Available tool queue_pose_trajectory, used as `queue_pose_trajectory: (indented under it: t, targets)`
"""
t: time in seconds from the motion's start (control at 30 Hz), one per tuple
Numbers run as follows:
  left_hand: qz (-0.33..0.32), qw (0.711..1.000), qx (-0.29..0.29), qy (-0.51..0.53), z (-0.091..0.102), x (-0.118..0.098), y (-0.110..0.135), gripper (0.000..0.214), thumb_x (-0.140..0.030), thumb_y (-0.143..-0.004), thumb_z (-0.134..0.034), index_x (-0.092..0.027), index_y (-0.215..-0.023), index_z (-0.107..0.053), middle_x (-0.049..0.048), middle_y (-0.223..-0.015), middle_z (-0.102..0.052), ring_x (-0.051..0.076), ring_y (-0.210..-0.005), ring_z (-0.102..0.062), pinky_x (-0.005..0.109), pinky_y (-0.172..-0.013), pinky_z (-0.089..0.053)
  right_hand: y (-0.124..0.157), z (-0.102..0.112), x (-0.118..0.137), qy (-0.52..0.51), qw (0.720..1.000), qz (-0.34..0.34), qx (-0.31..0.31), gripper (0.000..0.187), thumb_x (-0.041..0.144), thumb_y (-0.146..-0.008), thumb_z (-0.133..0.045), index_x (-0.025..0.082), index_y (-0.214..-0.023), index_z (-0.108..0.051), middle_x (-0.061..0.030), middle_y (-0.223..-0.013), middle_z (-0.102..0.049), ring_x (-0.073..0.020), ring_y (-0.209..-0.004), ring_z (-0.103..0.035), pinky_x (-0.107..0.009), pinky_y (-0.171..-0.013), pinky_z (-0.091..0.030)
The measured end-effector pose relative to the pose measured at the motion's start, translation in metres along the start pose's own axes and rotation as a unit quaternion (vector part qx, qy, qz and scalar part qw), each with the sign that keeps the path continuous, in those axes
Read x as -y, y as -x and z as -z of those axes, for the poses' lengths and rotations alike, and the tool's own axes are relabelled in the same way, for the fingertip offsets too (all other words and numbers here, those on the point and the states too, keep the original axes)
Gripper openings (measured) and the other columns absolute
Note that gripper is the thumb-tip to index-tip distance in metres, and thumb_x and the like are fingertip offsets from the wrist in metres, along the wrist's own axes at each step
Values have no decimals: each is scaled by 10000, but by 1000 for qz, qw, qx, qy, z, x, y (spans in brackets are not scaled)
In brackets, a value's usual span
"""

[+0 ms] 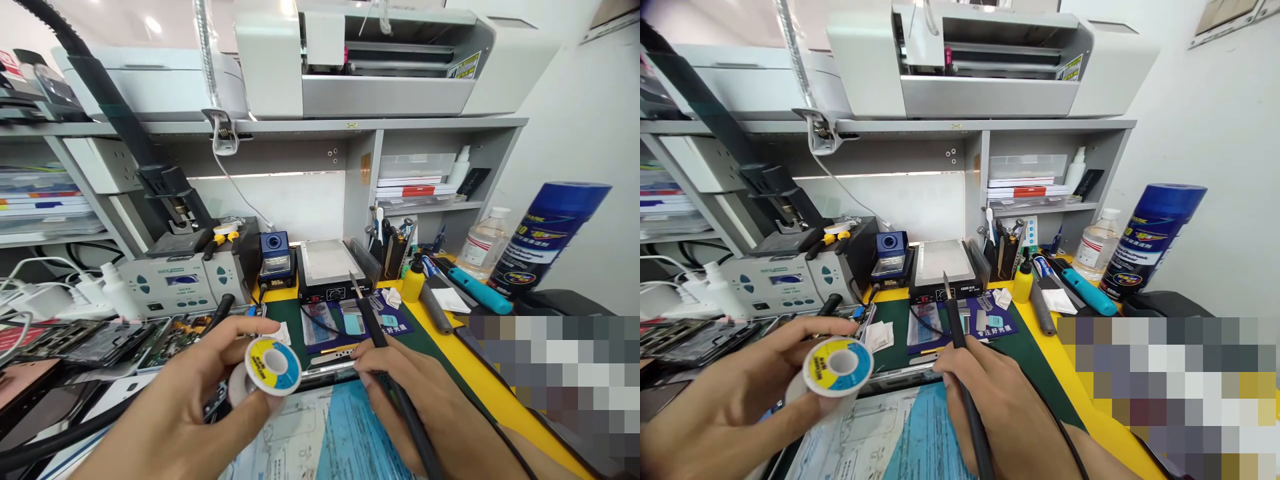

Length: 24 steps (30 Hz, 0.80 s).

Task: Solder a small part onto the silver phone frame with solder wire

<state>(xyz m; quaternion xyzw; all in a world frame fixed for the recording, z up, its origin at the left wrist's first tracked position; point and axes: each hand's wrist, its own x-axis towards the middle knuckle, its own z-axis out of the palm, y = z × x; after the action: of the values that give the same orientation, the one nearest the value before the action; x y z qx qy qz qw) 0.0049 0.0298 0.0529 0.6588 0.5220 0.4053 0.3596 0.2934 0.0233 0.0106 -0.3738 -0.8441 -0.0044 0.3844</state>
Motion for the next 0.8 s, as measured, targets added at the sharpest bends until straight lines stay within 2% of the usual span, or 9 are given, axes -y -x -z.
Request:
queue_pose_trajectory:
  t: [0.07, 0.1, 0.2, 0.27, 0.4, 0.53, 0.63, 0.8]
  targets:
    - [13, 999, 22, 48, -2, 0, -4, 482, -409, -761, -954, -355, -1206, -775, 50, -1013, -840, 302, -937, -779, 308, -776, -658, 0, 1, 0, 2, 1000, 0, -1, 296, 48, -1011, -518, 292, -1177, -542, -60, -1034, -821, -273, -913, -824, -411, -789, -714]
    - [12, 997, 17, 72, -3, 0, -6, 444, -390, -720, -976, -331, -1118, -789, 51, -951, -836, 294, -859, -777, 295, -696, -640, -1, 1, 0, 2, 1000, 1, -2, 299, 48, -1008, -516, 294, -1176, -539, -61, -1039, -822, -271, -910, -822, -406, -784, -711]
    - [28, 994, 54, 89, -2, -4, -13, 427, -351, -664, -1008, -290, -1039, -814, 73, -939, -846, 320, -881, -798, 320, -723, -626, -1, 2, -1, 4, 1000, 0, -7, 301, 51, -1003, -523, 298, -1175, -541, -57, -1051, -828, -267, -914, -822, -396, -786, -705]
    - [35, 993, 67, 90, 0, -7, -17, 419, -417, -719, -979, -289, -1088, -826, 86, -1017, -858, 330, -936, -803, 336, -776, -618, -2, 3, 0, 4, 1000, 1, -8, 301, 58, -1003, -531, 297, -1184, -547, -58, -1061, -829, -270, -930, -825, -397, -800, -704]
    - [55, 992, 59, 99, -5, -11, -23, 401, -553, -844, -851, -283, -1139, -838, 75, -986, -839, 290, -859, -757, 328, -744, -560, -1, 4, 1, 0, 1000, 4, -3, 309, 52, -1004, -527, 291, -1199, -551, -58, -1035, -811, -269, -928, -826, -388, -785, -705]
    - [45, 995, 54, 72, -22, -25, -28, 304, -512, -835, -814, -273, -1007, -892, 42, -813, -793, 240, -719, -630, 301, -659, -435, 3, -1, -2, -6, 1000, -7, -5, 295, 64, -1016, -509, 301, -1189, -541, -45, -1022, -795, -269, -903, -813, -403, -768, -693]
    - [27, 995, 31, 92, -33, -35, -28, 249, -490, -825, -806, -284, -933, -896, -6, -667, -673, 202, -633, -517, 294, -630, -388, 6, -6, -5, -35, 999, -20, -9, 277, 76, -1031, -490, 306, -1176, -543, -40, -1039, -781, -257, -888, -793, -399, -763, -670]
    - [30, 997, 28, 68, -37, -29, -28, 322, -540, -848, -768, -254, -978, -842, -21, -661, -563, 186, -619, -427, 288, -576, -320, 7, -5, -6, -44, 999, -27, -3, 307, 89, -1043, -516, 319, -1243, -556, -34, -1099, -797, -250, -1006, -814, -381, -858, -656]
